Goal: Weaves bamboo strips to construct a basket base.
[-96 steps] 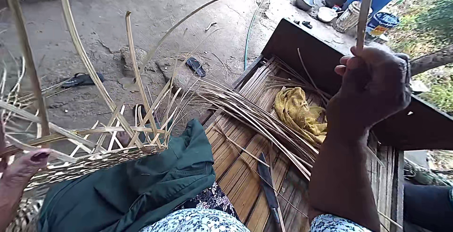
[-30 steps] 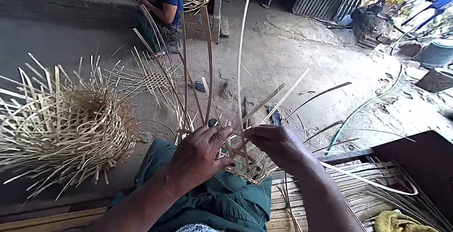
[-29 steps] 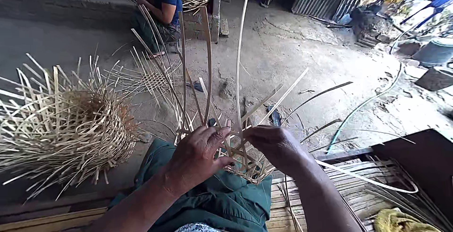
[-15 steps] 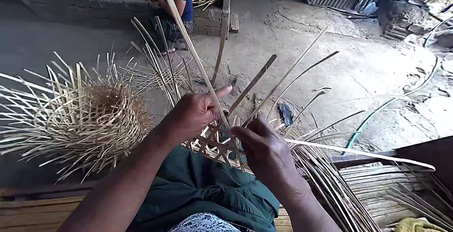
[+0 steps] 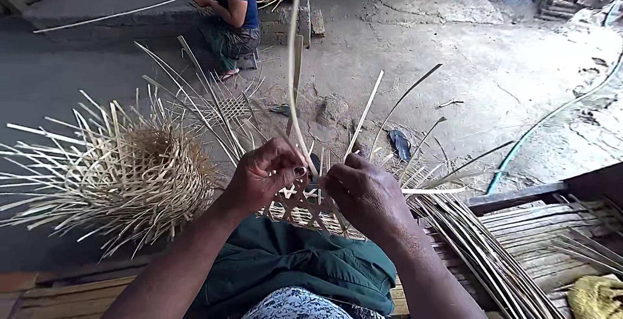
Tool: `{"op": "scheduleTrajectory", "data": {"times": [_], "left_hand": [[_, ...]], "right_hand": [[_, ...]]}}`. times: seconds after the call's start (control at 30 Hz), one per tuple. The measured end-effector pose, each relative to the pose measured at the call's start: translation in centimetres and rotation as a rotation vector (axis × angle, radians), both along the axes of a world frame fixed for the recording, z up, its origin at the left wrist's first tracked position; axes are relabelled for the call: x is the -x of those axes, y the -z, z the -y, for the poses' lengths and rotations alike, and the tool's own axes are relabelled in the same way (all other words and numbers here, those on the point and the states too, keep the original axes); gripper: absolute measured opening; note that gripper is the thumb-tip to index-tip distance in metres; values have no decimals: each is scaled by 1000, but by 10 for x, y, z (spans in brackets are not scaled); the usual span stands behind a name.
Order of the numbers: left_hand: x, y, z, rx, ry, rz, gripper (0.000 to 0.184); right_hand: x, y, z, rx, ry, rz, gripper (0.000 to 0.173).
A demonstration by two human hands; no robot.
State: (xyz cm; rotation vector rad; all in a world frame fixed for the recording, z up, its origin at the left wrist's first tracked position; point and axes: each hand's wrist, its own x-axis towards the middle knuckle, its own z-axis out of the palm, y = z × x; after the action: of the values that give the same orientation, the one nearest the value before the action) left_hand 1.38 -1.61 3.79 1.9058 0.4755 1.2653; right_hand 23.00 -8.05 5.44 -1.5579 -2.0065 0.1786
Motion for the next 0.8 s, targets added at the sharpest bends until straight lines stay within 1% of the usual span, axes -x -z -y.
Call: {"op": "scheduleTrajectory", "data": {"times": [0.03,0.07,0.1,0.13,0.17,0.2,0.23,0.27,0.3,0.4,0.5,0.57,0.63,0.7,0.77,0.8], "left_hand": [[-2,-1,5,-139,-114,-40,20],[-4,-5,10,-319,-216,-133,26],[-6,-10,12,-490,-266,-252,30],[-8,-14,12,-634,-280,-388,33],[-11,-16,8,-736,-289,-534,34],[-12,-16,2,-782,-296,-658,35],[-9,-15,-6,-782,-301,-758,34],[-6,-15,-14,-760,-310,-798,31],[-2,-16,-20,-716,-324,-785,27],[1,-13,-19,-527,-325,-602,16],[-1,-3,-12,-383,-248,-487,15],[1,2,-11,-346,-208,-455,16],[4,6,-11,-339,-188,-429,15],[5,9,-10,-329,-167,-392,14],[3,9,-10,-287,-141,-350,14],[3,10,-11,-247,-120,-323,13]], "right_hand": [[0,1,-1,-8,-10,0,28],[1,3,-2,-27,-31,-15,27],[0,6,-3,-57,-63,-53,24],[0,10,-3,-101,-95,-106,19],[0,13,-1,-143,-122,-163,13],[-2,17,2,-168,-135,-219,14],[-4,20,6,-172,-129,-265,17],[-6,25,10,-173,-89,-295,18],[-8,29,12,-168,-40,-314,18],[-4,45,14,-173,42,-409,18],[8,55,7,-283,89,-503,20],[12,53,4,-279,134,-425,24],[11,41,7,-211,163,-246,28],[13,31,10,-195,215,-69,26],[12,23,10,-182,226,-34,22],[10,20,8,-132,189,-90,21]]}}
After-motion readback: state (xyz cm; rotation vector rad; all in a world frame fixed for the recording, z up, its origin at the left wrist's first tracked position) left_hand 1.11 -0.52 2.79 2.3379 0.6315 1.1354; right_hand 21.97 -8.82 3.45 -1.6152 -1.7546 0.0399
